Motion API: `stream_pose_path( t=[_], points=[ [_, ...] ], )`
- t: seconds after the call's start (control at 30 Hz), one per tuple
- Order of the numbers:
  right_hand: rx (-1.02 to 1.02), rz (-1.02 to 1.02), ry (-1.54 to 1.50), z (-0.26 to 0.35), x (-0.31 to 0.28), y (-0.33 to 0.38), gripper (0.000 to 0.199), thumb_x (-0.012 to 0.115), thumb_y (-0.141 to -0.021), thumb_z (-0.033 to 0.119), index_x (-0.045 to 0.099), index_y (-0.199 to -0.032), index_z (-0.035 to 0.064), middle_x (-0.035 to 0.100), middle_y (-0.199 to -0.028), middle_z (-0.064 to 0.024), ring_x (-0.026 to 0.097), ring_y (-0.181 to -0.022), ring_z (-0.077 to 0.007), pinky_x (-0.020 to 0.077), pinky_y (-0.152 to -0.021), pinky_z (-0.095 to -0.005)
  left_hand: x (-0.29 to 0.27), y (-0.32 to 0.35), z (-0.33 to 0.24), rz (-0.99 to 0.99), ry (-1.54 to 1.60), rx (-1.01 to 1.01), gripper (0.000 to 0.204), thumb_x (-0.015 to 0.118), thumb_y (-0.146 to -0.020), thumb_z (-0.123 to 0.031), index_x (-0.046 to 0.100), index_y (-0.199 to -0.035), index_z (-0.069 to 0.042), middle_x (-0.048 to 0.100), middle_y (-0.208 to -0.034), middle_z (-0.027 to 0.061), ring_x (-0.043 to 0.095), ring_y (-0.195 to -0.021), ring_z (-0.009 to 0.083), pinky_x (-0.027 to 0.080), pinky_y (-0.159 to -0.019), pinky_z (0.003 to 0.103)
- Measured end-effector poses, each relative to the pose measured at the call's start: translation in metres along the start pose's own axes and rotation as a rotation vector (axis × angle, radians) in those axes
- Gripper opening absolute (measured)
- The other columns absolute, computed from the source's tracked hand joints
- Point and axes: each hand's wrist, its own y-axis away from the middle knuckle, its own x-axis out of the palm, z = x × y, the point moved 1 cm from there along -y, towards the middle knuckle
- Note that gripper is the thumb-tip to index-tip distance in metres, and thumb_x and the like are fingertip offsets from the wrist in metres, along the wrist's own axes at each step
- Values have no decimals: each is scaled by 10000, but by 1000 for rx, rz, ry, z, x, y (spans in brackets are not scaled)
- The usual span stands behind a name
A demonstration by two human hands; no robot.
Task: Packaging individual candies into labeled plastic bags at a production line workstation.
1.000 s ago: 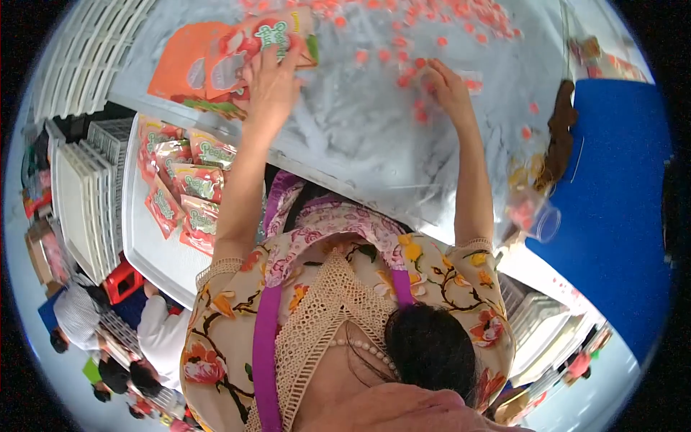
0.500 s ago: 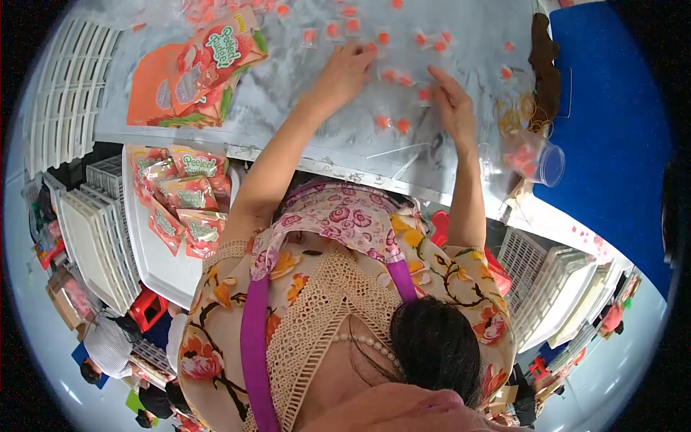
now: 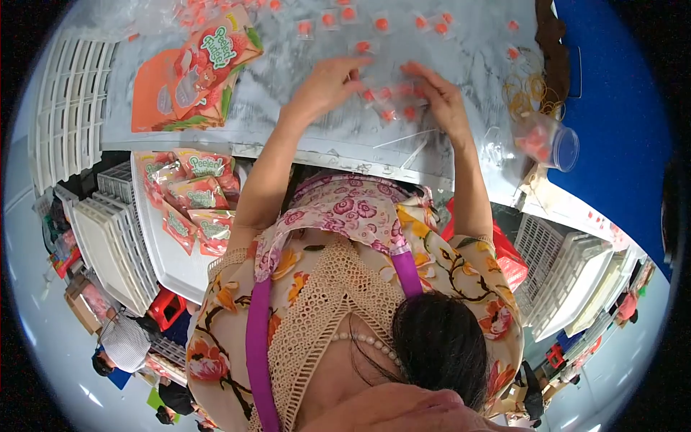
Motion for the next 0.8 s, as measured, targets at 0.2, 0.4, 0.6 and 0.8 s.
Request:
stream_pose_path(
  t=[0.2,0.4,0.6,0.8],
  points=[
    [112,-348,-451,-4,-5,10,295,435,-967,45,559,-1221,-39,626,-1154,-124,562,-1131,-205,401,-1015,-314,8,-9,9,-79,-211,220,474,721,-735,-157,605,-1193,-116,591,-943,127,596,-802,268,473,-742,366],
    [177,-393,-575,-5,-7,11,302,444,-961,39,541,-1236,-39,610,-1179,-144,559,-1143,-240,395,-1028,-333,25,-1,4,-87,-204,225,456,722,-743,-190,614,-1181,-124,572,-991,131,597,-847,295,472,-762,383],
    [164,-443,-844,-14,-11,12,315,449,-956,38,517,-1252,-44,594,-1198,-172,555,-1149,-283,400,-1042,-370,28,-1,-6,-98,-220,250,418,708,-764,-175,625,-1171,-125,566,-996,133,586,-884,297,471,-787,380],
    [173,-456,-865,-16,-10,10,314,456,-951,28,517,-1251,-42,592,-1202,-173,562,-1141,-288,408,-1035,-377,31,-3,-5,-134,-195,202,457,720,-750,-174,612,-1192,-136,551,-1017,150,587,-895,295,475,-804,369]
  ],
)
